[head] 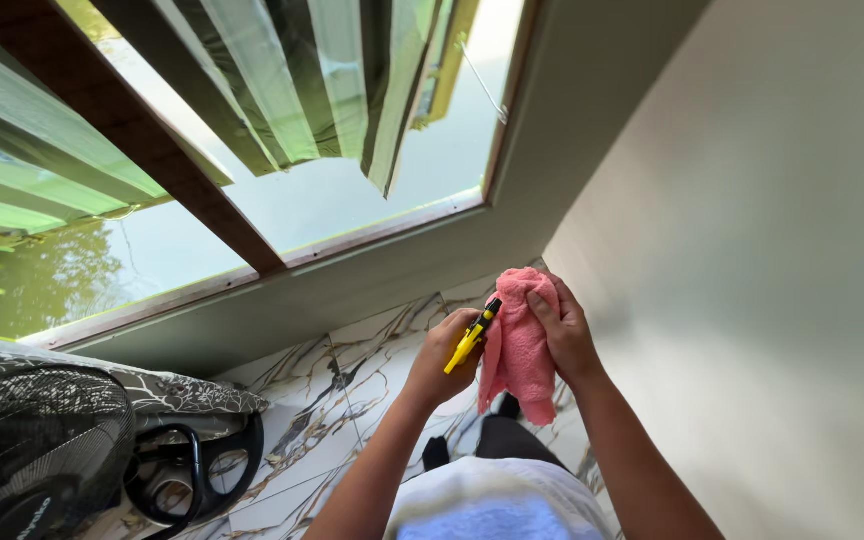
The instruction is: The person sprays a liquid from a bottle onto a window pane and wipes it with a cloth. They then move to a different area, pick up a wooden stool, and relocate it before returning to continue wiping the glass.
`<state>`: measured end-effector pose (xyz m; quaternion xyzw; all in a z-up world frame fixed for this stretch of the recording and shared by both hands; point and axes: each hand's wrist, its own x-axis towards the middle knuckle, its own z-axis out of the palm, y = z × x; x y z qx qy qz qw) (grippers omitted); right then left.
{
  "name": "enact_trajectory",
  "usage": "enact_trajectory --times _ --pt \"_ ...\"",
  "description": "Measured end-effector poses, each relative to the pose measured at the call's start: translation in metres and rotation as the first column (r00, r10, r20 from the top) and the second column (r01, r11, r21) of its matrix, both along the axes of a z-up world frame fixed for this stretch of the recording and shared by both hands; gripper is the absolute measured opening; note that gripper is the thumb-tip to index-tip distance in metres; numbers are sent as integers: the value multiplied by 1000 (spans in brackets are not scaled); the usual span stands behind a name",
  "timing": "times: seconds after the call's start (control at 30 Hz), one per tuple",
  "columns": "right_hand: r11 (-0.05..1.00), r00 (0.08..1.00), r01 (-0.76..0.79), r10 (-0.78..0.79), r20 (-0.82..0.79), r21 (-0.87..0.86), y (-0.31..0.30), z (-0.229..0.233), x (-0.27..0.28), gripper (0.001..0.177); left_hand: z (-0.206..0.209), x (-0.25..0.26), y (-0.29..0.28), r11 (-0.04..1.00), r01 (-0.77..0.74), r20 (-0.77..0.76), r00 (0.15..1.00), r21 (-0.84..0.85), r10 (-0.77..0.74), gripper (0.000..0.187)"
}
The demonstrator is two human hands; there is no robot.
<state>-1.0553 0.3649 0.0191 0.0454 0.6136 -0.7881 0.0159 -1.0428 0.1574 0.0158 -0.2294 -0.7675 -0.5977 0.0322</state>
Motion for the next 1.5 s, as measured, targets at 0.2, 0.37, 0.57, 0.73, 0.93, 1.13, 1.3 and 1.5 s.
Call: enact_trajectory --times 0.2,0.37,0.57,0.73,0.93,1.13,1.3,1.5 --pt "985 994 -104 109 31 -135 -7 -5 -82 34 -2 -66 3 995 -98 4 995 -32 98 33" --pt "966 978 -207 207 -20 -154 5 -13 -161 34 -2 -125 14 984 -175 6 985 -20 175 32" --pt "893 923 -384 376 -81 -235 21 -7 -242 36 17 -181 37 950 -312 -39 949 12 313 33" --pt "775 850 -512 520 -87 -371 36 14 -299 50 36 -218 51 890 -455 -122 881 41 456 39" --pt "793 824 -562 512 -242 -234 61 45 -354 61 56 -241 57 815 -557 9 826 158 563 39" --pt "859 850 -491 436 -294 -146 65 61 -363 72 82 -252 53 868 -437 28 896 238 443 34" --pt "917 977 -197 155 -146 -346 3 42 -346 79 78 -260 50 904 -371 51 928 214 369 31" --pt "721 724 -648 483 -492 -246 -16 29 -334 96 71 -264 38 919 -313 -285 882 239 374 24"
